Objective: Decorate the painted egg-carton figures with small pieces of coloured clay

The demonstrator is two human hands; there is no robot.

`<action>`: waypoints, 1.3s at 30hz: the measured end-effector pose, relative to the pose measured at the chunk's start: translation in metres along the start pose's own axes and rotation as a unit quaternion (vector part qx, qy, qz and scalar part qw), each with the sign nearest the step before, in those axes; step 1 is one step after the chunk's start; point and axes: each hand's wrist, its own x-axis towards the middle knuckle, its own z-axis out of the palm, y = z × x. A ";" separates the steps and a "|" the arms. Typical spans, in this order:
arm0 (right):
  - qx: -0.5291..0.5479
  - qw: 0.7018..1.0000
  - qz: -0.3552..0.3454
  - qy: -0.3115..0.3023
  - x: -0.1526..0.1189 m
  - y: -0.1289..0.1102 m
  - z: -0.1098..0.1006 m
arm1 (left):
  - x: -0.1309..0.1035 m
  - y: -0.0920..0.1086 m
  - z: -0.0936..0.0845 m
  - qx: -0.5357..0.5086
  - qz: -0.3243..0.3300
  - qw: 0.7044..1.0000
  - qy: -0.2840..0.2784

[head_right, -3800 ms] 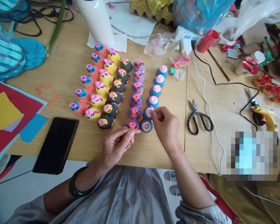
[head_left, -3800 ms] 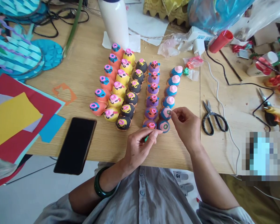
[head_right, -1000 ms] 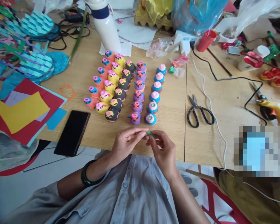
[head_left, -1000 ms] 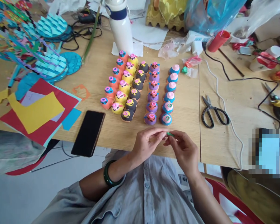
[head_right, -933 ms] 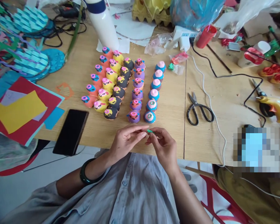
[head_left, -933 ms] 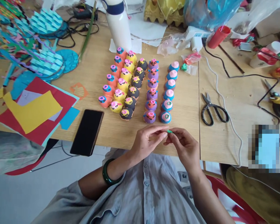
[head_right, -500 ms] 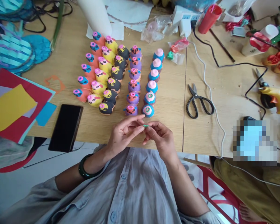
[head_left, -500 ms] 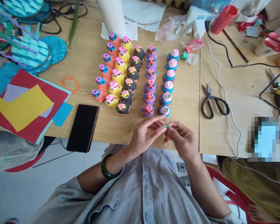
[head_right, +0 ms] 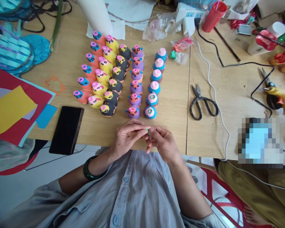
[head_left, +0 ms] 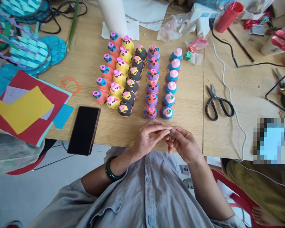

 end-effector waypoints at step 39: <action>0.047 0.998 -0.004 -0.036 0.002 0.007 0.001 | 0.001 0.005 0.005 -0.149 -0.158 0.975 0.049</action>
